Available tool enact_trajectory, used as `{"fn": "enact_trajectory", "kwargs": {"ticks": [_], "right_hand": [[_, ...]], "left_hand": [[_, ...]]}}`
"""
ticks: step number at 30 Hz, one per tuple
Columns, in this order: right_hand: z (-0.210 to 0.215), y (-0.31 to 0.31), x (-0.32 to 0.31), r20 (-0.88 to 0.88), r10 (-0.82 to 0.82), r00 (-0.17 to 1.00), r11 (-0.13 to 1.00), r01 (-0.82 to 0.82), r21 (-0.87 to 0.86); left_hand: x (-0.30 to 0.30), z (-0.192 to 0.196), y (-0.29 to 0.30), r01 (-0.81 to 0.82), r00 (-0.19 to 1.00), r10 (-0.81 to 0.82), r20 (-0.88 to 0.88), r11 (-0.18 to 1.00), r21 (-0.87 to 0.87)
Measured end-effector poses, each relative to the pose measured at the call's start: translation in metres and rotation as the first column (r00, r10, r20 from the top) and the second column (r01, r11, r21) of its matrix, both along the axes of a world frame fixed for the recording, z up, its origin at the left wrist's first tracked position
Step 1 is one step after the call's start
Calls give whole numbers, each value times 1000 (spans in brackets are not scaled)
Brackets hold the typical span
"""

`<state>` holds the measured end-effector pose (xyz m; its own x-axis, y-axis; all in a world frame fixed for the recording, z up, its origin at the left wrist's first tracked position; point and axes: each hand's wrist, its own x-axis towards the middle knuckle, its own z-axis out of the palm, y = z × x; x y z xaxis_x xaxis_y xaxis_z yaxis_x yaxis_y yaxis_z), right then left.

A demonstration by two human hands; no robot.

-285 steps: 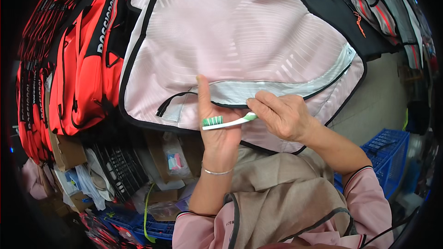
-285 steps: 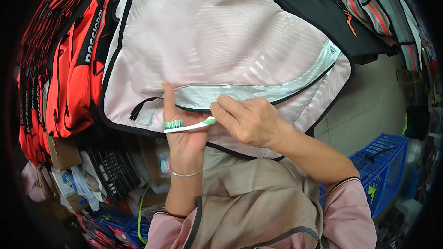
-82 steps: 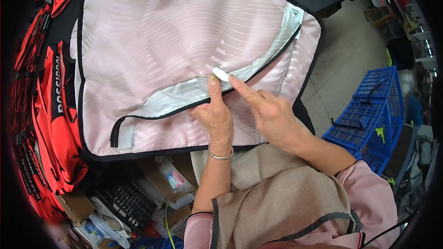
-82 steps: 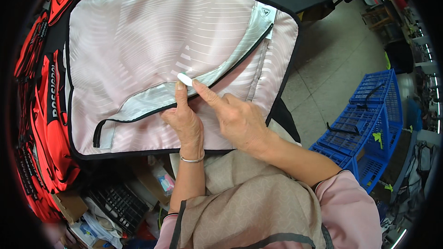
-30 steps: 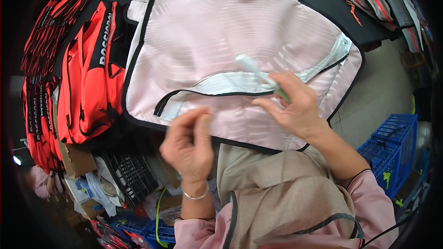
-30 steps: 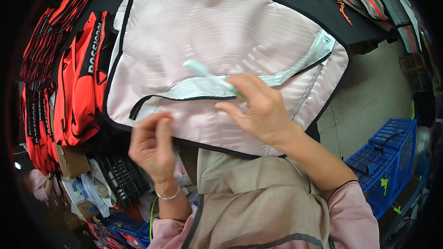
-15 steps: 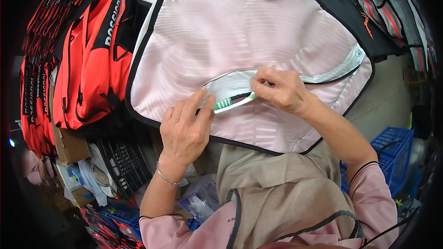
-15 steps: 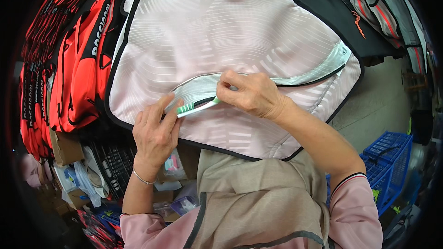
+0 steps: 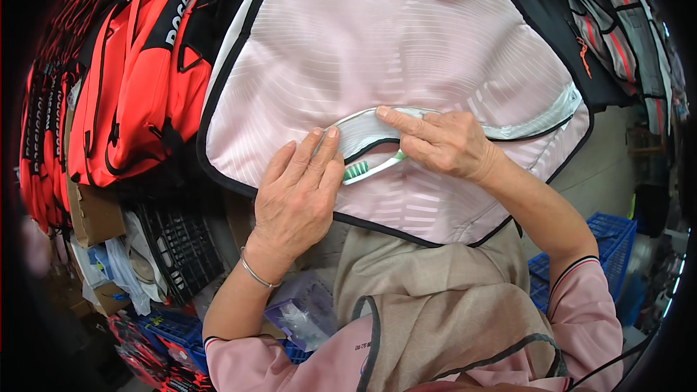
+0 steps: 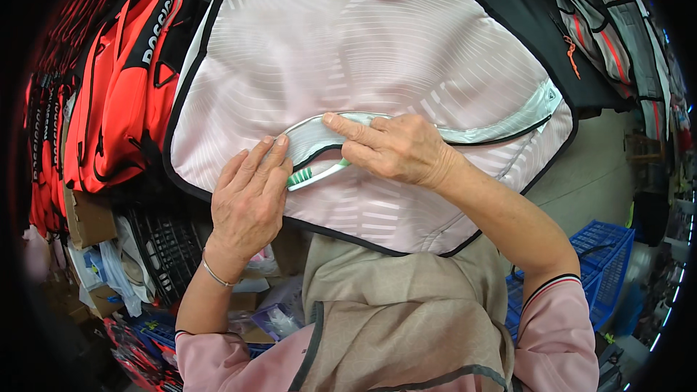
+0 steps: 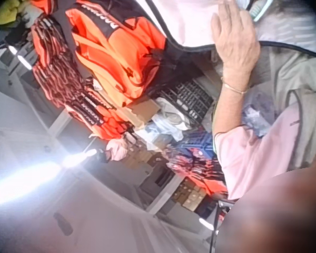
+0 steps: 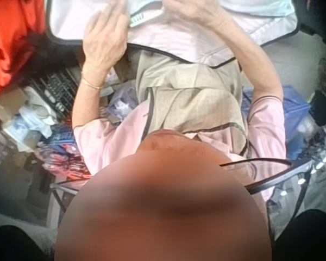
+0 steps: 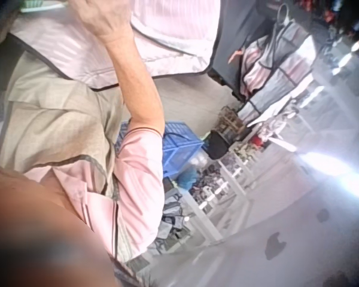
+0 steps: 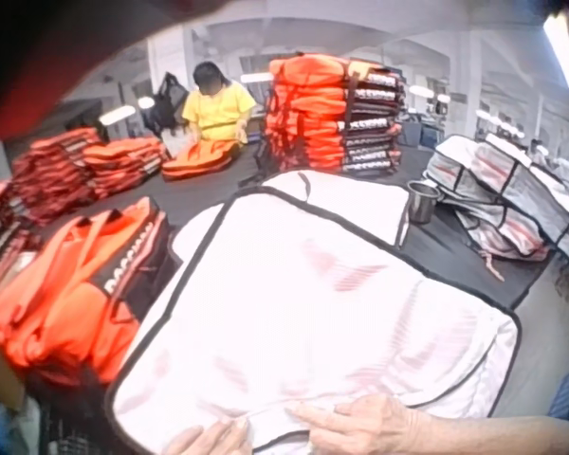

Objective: Use a toothbrush to scrub and clean the zipper of a large sports bag.

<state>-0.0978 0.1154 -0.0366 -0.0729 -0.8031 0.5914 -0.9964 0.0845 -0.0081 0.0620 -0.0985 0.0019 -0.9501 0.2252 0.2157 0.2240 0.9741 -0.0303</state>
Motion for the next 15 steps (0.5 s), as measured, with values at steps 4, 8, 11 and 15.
{"fn": "enact_trajectory", "kwargs": {"ticks": [4, 8, 11, 15], "right_hand": [[-1, -2, -1, -19, -24, 1000, 1000, 24, 14], [0, 0, -5, -22, -22, 1000, 999, 22, 25], [-2, 0, -5, 1, -6, 1000, 1000, 6, 18], [-1, 2, -5, 7, -6, 1000, 998, 5, 57]], "left_hand": [[0, -6, -3, 28, 999, -27, -19, 999, 19], [4, -10, -8, 92, 995, -92, -35, 996, -3], [9, -10, -10, 125, 991, -124, -40, 992, 13], [17, -16, -8, 172, 981, -172, -84, 985, -11]]}}
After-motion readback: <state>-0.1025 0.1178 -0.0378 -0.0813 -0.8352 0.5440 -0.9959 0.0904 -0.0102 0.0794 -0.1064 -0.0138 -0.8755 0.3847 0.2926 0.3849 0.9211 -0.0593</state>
